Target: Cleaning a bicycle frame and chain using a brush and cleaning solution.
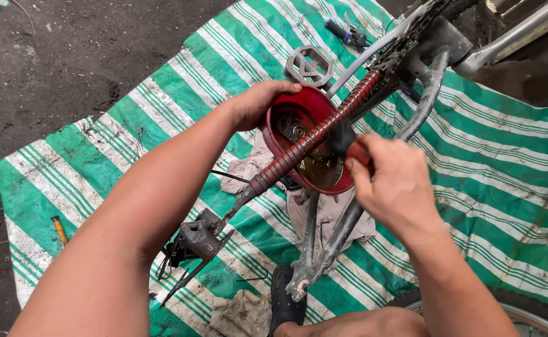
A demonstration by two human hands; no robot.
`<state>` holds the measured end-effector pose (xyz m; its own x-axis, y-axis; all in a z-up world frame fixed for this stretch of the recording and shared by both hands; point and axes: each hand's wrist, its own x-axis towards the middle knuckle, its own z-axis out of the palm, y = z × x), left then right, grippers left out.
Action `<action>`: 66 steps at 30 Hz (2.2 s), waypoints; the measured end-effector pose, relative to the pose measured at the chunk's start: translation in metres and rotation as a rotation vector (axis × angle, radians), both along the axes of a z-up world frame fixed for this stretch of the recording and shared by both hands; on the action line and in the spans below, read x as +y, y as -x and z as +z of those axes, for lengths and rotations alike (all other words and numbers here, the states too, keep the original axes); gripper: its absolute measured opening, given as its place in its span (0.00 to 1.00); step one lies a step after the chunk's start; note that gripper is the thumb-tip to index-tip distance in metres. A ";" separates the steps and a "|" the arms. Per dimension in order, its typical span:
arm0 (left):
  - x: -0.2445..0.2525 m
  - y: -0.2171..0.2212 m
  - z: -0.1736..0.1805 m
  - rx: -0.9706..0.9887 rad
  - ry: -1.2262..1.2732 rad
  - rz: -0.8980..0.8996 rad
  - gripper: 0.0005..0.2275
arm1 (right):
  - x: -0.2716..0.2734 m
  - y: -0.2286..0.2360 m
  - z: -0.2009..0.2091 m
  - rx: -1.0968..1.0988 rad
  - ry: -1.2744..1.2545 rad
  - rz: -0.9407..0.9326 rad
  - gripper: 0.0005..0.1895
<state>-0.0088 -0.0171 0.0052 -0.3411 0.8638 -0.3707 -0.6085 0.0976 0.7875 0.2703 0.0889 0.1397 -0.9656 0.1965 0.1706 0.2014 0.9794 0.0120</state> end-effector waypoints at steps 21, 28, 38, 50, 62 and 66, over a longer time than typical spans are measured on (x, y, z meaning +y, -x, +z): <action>-0.008 0.005 0.008 0.078 -0.033 -0.017 0.15 | 0.002 0.010 0.035 0.060 -0.044 -0.061 0.16; -0.001 0.009 0.004 0.049 -0.056 -0.007 0.13 | 0.009 0.004 0.006 -0.122 -0.018 -0.089 0.09; 0.022 0.023 -0.022 0.070 0.035 0.065 0.18 | 0.024 0.006 -0.015 0.024 -0.106 -0.017 0.16; 0.017 0.022 0.019 0.070 0.020 0.003 0.13 | 0.030 0.018 0.027 -0.065 0.004 -0.126 0.08; 0.024 0.020 0.009 0.000 -0.022 -0.012 0.14 | 0.044 0.024 0.034 -0.044 0.015 -0.063 0.11; 0.029 0.023 0.008 0.048 -0.028 -0.012 0.15 | 0.036 0.014 0.046 -0.396 -0.243 -0.116 0.12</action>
<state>-0.0320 0.0116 0.0136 -0.3478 0.8775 -0.3301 -0.5688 0.0824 0.8184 0.2561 0.1248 0.1853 -0.9396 0.3070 -0.1511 0.2432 0.9099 0.3361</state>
